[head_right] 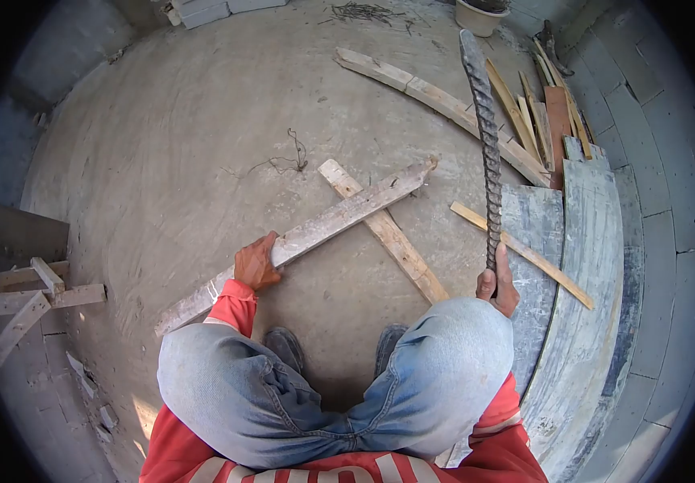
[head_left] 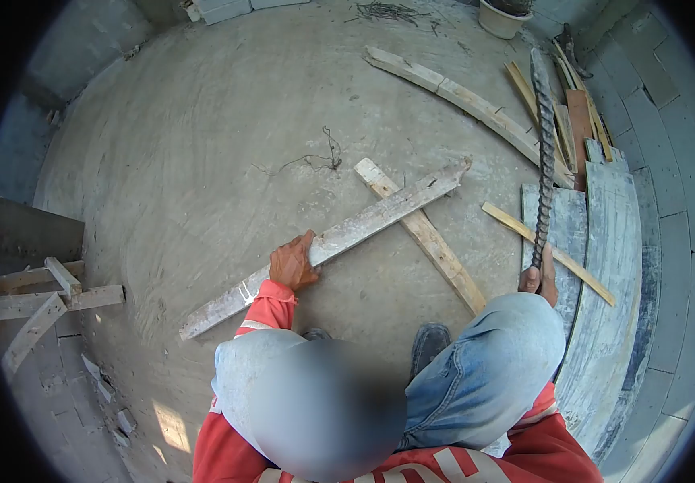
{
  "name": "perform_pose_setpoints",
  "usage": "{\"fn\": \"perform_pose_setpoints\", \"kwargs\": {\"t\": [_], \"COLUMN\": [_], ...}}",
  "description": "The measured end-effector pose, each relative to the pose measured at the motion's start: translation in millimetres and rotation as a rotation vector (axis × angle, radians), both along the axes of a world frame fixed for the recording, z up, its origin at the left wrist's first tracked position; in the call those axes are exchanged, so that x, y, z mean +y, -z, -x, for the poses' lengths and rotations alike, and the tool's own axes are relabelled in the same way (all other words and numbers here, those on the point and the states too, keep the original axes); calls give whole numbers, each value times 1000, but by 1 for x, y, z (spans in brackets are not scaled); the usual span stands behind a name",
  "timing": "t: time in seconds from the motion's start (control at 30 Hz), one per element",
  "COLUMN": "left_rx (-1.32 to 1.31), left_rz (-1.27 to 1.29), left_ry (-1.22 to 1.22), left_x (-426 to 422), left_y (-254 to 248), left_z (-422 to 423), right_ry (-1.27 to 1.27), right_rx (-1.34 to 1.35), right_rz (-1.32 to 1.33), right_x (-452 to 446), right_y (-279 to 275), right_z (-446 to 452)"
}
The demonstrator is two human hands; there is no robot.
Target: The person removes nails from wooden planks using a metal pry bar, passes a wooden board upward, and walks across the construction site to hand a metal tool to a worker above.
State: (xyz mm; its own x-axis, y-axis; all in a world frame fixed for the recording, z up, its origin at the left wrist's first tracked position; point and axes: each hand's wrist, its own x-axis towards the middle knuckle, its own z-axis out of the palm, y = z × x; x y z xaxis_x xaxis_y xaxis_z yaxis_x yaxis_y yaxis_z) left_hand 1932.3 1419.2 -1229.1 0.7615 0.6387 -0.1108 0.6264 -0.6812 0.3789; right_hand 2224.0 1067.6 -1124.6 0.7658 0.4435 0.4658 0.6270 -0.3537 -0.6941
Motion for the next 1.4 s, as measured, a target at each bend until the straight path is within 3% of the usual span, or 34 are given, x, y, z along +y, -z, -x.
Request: {"fn": "perform_pose_setpoints", "kwargs": {"t": [0.03,0.1,0.2,0.23,0.4,0.5,0.53,0.6,0.63,0.7,0.77,0.83,0.87,0.93,0.97,1.07,1.1,1.17,1.2,1.27,1.3,1.4], "left_rx": [21,32,18,34,67,16,44,61,55,30,23,71,59,50,56,38,30,-11,-12,27,54,34], "left_rz": [12,21,-28,-24,1,-6,-1,4,5,-22,8,14,-9,-24,-20,-12,-6,-52,-59,-41,-22,-29], "left_ry": [-1,1,-20,-28,-3,-16,-10,1,22,1,-9,9,12,15,13,8,1,-14,8,27,19,17], "left_x": [-1,0,10,14,7,2,5,2,-1,14,2,2,3,2,1,2,4,10,0,1,1,0], "left_y": [-1,-3,-6,-8,-1,1,1,1,1,-2,1,1,0,-1,-1,-1,0,-4,-1,-3,-5,-6], "left_z": [0,-2,-7,-9,-5,-2,-3,-3,-1,-5,-1,-2,-3,-4,-3,-4,-3,-6,-2,-4,-4,-4], "right_ry": [-4,-64,-129,-151,85,-17,-61,-134,-131,-142,-150,43,48,-40,-40,-135,-134,-101,-14,19,28,15], "right_rx": [0,-27,84,64,154,33,-169,49,42,31,-31,27,28,99,101,61,53,39,173,-55,-47,53], "right_rz": [7,441,573,568,27,-36,90,782,778,476,361,219,211,-173,-170,824,820,441,441,180,180,-167], "right_x": [-2,-4,-13,1,7,-12,-8,0,-16,-36,-26,-20,-21,-26,-25,1,-9,1,-12,-4,-12,-20], "right_y": [6,24,54,45,-34,-4,14,24,44,92,42,4,4,2,3,0,10,10,8,-20,-23,-21], "right_z": [0,0,-12,-20,-3,-15,-16,-8,-11,-40,-22,-8,-10,-11,-8,-1,-2,-12,-14,-9,-9,-16]}}
